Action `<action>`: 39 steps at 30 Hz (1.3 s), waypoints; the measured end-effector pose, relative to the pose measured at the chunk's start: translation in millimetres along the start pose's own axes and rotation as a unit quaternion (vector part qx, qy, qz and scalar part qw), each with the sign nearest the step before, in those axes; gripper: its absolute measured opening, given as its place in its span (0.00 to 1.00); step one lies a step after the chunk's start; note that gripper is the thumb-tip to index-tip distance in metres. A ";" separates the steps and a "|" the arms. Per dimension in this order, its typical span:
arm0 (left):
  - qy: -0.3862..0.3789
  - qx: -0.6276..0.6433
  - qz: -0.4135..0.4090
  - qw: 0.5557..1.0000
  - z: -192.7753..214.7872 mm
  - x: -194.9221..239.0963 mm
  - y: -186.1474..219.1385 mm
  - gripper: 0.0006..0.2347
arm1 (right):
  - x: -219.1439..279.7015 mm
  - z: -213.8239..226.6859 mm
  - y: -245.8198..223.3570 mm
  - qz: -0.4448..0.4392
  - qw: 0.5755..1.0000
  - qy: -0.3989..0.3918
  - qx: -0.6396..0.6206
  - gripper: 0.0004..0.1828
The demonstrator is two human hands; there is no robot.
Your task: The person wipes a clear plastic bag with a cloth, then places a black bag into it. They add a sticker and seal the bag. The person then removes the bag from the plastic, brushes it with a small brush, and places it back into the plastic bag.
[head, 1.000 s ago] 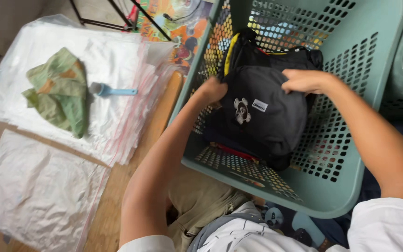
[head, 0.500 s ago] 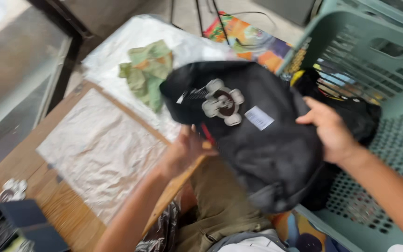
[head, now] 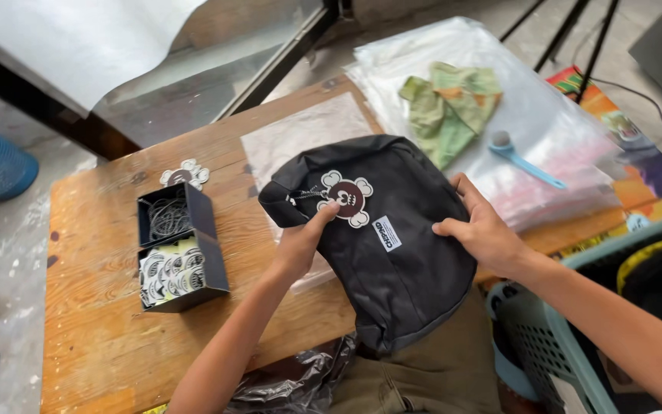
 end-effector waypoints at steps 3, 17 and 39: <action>0.050 0.037 0.020 0.998 -3.6 17.7 6.7 0.26 | 8.5 -52.1 -44.2 0.006 0.993 -0.026 0.118 0.25; 0.052 -0.001 0.137 0.989 -5.6 54.5 40.1 0.37 | 27.7 -191.7 -52.3 0.224 0.719 -0.150 0.641 0.36; -0.304 -0.577 -0.332 0.682 -51.5 51.6 26.7 0.05 | 53.3 19.9 -56.6 -0.065 0.881 -0.076 0.463 0.14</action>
Point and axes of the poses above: each hand's wrist, its own x-axis away from the middle knuckle, its own z-axis out of the back of the hand, y = z × x, the point moved 9 cm from there along -x, towards the middle knuckle, and after that the axes turned 3 degrees about -y, right-handed, at the moved point
